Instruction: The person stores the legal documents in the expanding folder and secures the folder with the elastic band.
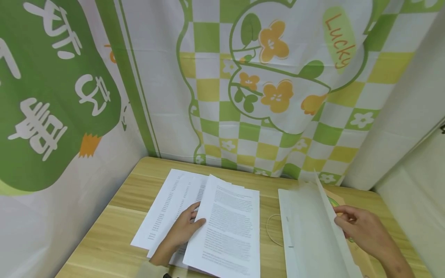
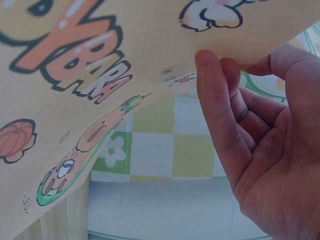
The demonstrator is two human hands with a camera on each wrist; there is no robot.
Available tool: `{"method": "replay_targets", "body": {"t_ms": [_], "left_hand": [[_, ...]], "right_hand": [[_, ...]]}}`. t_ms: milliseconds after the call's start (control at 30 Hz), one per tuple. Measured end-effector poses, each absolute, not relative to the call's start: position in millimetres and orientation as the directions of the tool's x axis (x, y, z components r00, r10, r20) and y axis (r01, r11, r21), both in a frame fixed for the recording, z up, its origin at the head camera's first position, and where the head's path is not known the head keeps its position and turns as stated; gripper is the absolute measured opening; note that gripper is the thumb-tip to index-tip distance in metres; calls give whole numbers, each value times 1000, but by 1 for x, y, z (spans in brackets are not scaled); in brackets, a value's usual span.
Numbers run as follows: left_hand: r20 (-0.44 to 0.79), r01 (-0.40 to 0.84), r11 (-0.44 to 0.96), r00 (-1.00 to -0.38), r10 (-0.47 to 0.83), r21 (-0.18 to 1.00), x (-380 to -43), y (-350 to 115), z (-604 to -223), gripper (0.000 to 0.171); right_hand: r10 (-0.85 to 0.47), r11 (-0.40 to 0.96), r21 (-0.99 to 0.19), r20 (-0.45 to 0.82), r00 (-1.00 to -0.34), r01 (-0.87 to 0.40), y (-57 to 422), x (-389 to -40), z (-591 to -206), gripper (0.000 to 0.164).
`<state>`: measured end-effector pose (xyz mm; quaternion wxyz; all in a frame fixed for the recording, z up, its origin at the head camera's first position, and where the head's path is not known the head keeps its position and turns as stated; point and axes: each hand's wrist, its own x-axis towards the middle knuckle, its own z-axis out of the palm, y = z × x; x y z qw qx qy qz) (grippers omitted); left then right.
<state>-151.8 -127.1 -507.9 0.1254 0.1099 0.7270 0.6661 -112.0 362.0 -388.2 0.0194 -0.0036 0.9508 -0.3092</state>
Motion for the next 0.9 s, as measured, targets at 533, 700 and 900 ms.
{"method": "replay_targets", "body": {"t_ms": [533, 700, 900], "left_hand": [[-44, -60, -33, -934, 356, 998, -150, -115, -513, 54], [-24, -45, -51, -934, 358, 998, -151, -109, -513, 53], [-8, -48, -99, -928, 371, 994, -152, -98, -513, 52]], "right_hand": [[6, 798, -601, -60, -998, 41, 363, -112, -388, 41], [13, 796, -603, -60, -998, 47, 364, -112, -387, 42], [14, 795, -605, -53, -998, 43, 364, -112, -385, 42]]}}
